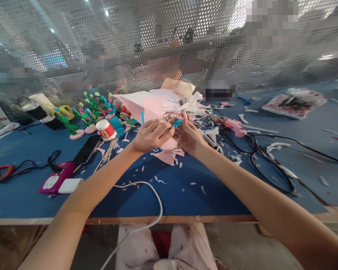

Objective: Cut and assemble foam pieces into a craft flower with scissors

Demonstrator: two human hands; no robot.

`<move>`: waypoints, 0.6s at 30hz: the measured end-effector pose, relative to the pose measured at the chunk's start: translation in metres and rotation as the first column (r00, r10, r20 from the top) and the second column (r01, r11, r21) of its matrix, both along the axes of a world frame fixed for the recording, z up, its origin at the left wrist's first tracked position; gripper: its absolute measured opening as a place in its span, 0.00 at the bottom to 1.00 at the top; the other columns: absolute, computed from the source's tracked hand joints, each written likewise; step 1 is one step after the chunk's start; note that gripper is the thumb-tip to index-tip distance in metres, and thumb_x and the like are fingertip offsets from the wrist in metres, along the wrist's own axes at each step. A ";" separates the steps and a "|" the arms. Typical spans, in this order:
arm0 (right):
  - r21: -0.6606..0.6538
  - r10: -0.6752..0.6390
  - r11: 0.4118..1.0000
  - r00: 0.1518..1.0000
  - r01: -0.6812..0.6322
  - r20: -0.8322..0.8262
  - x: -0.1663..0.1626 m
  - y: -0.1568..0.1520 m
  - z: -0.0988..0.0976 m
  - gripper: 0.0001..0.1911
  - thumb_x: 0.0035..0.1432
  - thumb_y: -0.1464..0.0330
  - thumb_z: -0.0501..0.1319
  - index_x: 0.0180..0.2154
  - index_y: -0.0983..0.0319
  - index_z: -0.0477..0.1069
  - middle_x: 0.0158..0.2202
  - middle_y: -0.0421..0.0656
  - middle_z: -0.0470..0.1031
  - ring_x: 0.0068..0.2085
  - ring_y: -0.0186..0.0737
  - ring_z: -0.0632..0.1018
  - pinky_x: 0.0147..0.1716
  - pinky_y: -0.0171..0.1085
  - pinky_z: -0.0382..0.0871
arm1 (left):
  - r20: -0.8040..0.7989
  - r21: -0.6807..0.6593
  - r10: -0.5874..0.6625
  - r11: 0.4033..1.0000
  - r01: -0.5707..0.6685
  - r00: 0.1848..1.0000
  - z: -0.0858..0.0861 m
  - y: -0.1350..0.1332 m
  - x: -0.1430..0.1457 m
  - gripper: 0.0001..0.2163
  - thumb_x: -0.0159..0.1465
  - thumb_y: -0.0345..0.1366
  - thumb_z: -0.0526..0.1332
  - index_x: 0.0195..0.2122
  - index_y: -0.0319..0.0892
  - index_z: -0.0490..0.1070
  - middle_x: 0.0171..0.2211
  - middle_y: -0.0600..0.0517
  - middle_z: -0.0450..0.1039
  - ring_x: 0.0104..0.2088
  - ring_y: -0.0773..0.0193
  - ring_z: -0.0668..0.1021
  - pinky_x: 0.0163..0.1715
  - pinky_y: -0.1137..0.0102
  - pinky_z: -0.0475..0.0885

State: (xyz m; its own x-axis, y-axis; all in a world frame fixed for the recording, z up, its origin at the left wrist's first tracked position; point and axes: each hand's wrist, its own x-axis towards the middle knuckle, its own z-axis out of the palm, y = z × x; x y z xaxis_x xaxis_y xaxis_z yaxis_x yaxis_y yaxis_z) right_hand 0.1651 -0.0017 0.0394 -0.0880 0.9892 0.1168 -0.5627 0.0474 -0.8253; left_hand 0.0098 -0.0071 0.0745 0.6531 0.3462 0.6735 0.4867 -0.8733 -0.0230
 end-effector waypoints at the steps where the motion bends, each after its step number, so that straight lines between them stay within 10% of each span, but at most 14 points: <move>1: -0.005 0.002 1.000 1.000 -0.002 0.008 0.000 0.001 -0.001 0.14 0.43 0.57 0.64 0.28 0.57 0.66 0.25 0.33 0.72 0.27 0.29 0.73 0.29 0.32 0.70 | 0.000 0.020 -0.001 1.000 0.001 1.000 -0.001 0.001 0.000 0.08 0.62 0.33 0.51 0.33 0.44 0.70 0.34 0.48 0.72 0.39 0.63 0.74 0.41 0.64 0.68; 8: -0.023 -0.034 0.999 0.999 0.034 0.002 -0.001 0.001 -0.005 0.19 0.38 0.55 0.66 0.25 0.60 0.63 0.21 0.33 0.68 0.21 0.26 0.70 0.22 0.29 0.68 | 0.029 0.116 0.112 0.987 -0.115 0.993 -0.002 0.001 0.004 0.09 0.61 0.37 0.53 0.40 0.40 0.67 0.38 0.44 0.71 0.41 0.60 0.73 0.40 0.65 0.68; 13: 0.051 -0.134 0.990 0.981 0.128 0.142 -0.005 -0.002 -0.006 0.22 0.34 0.54 0.67 0.20 0.61 0.59 0.15 0.31 0.63 0.15 0.24 0.64 0.14 0.27 0.61 | -0.001 -0.149 0.182 0.972 -0.181 0.983 -0.003 0.006 0.012 0.09 0.60 0.39 0.55 0.35 0.38 0.67 0.34 0.45 0.72 0.37 0.60 0.73 0.35 0.68 0.67; 18: 0.078 -0.204 0.978 0.956 0.192 0.208 -0.006 0.000 -0.011 0.23 0.36 0.53 0.66 0.19 0.61 0.57 0.10 0.29 0.57 0.11 0.22 0.59 0.08 0.25 0.52 | 0.171 -0.518 0.058 0.854 0.040 0.984 -0.010 0.014 0.014 0.05 0.59 0.36 0.56 0.31 0.39 0.66 0.29 0.50 0.71 0.30 0.67 0.73 0.32 0.73 0.66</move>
State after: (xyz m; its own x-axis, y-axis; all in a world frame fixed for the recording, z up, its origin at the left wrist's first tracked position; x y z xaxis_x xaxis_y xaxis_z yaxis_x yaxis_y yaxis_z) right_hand 0.1595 -0.0014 0.0281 0.0801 0.9817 0.1726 -0.3477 0.1898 -0.9182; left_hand 0.0238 0.0074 0.0644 0.5374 0.6814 0.4969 0.4479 -0.7298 0.5165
